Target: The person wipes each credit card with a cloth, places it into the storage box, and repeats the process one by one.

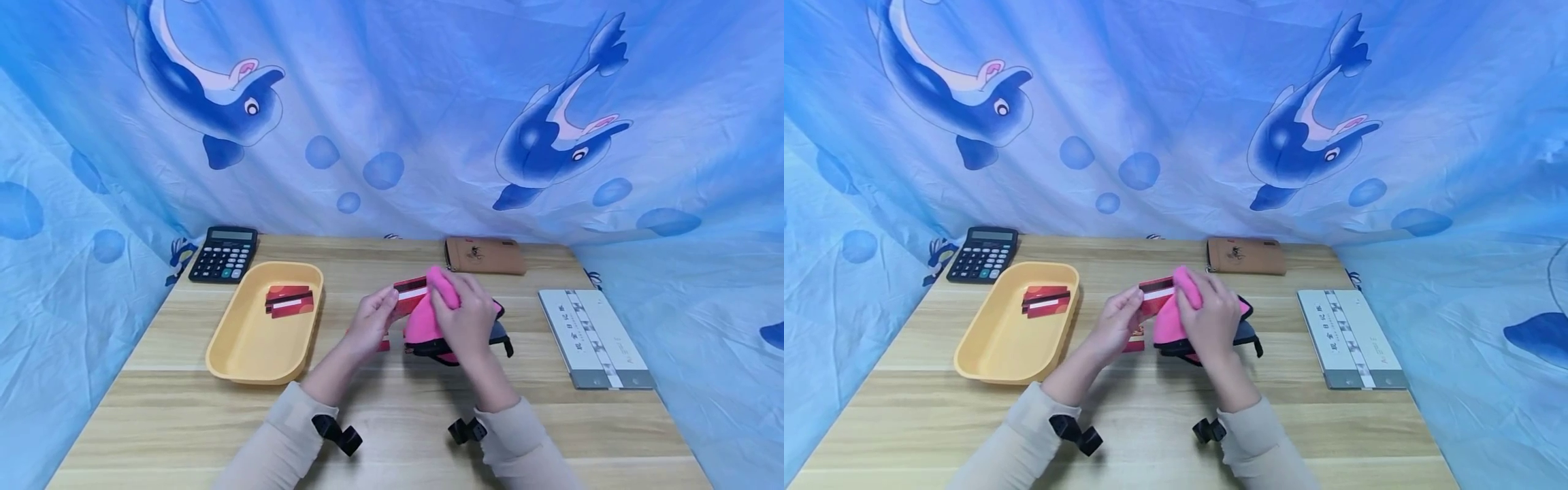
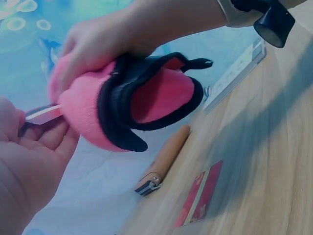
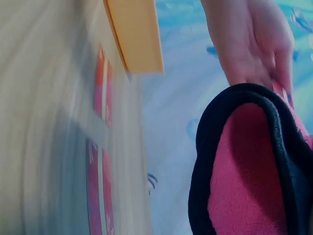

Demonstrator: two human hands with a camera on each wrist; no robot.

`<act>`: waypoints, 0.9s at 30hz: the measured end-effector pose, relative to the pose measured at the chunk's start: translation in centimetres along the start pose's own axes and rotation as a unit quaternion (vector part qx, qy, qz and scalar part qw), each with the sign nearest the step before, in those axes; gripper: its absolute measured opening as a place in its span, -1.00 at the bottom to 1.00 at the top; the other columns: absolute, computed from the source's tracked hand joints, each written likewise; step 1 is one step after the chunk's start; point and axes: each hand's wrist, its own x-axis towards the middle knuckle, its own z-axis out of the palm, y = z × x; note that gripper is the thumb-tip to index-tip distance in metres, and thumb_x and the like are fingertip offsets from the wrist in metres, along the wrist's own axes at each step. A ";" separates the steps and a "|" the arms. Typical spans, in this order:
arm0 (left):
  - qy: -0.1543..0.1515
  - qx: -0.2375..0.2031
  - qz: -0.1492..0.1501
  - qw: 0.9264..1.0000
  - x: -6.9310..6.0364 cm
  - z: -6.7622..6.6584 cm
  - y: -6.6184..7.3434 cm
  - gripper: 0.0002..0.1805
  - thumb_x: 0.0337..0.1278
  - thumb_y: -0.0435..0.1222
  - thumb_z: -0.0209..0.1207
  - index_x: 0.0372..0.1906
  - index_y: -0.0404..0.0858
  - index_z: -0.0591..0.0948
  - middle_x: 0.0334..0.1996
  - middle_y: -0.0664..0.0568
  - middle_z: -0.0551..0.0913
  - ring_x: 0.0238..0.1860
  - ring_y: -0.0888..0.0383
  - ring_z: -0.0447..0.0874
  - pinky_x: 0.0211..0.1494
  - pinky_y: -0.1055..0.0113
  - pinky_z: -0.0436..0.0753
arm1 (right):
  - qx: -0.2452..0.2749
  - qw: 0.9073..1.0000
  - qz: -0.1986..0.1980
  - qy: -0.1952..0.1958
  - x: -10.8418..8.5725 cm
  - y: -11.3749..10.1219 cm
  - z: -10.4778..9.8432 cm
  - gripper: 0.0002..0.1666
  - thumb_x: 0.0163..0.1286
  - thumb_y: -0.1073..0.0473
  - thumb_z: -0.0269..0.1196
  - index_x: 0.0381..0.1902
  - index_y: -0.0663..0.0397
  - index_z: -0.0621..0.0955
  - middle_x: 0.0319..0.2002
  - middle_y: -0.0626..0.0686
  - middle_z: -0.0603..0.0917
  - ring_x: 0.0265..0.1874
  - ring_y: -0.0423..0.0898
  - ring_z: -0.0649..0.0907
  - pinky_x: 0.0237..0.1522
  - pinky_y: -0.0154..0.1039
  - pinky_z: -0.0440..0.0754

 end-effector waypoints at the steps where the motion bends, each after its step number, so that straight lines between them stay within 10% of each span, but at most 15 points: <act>1: 0.003 -0.003 0.003 1.000 0.0 0.0 0.1 -0.50 0.64 -0.25 -0.16 0.37 -0.57 0.37 0.27 -0.48 0.46 0.23 0.01 0.60 0.35 0.22 0.54 | 0.000 1.000 0.006 0.005 0.1 0.2 -0.1 -0.62 0.13 0.20 0.51 -0.05 0.15 0.78 -0.25 0.13 0.76 -0.32 0.09 0.73 -0.40 0.01 0.62; 11: 0.008 -0.038 -0.048 0.998 -0.2 0.9 -0.3 -0.47 0.65 -0.22 -0.19 0.50 -0.42 0.28 0.35 -0.30 0.45 0.11 0.27 0.59 0.21 0.38 0.61 | 0.012 0.996 -0.075 -0.041 -1.1 -1.6 1.2 -0.63 0.13 0.18 0.47 -0.07 0.15 0.78 -0.30 0.09 0.75 -0.37 0.03 0.73 -0.38 -0.02 0.65; 27: 0.019 0.025 -0.031 0.999 -0.7 -1.1 0.9 -0.58 0.59 -0.44 -0.17 0.38 -0.52 0.36 0.24 -0.46 0.51 0.18 -0.15 0.64 0.26 0.18 0.61 | 0.002 1.000 0.004 0.000 -0.5 1.8 -1.2 -0.63 0.11 0.22 0.52 -0.08 0.13 0.79 -0.27 0.14 0.76 -0.34 0.10 0.73 -0.45 -0.01 0.58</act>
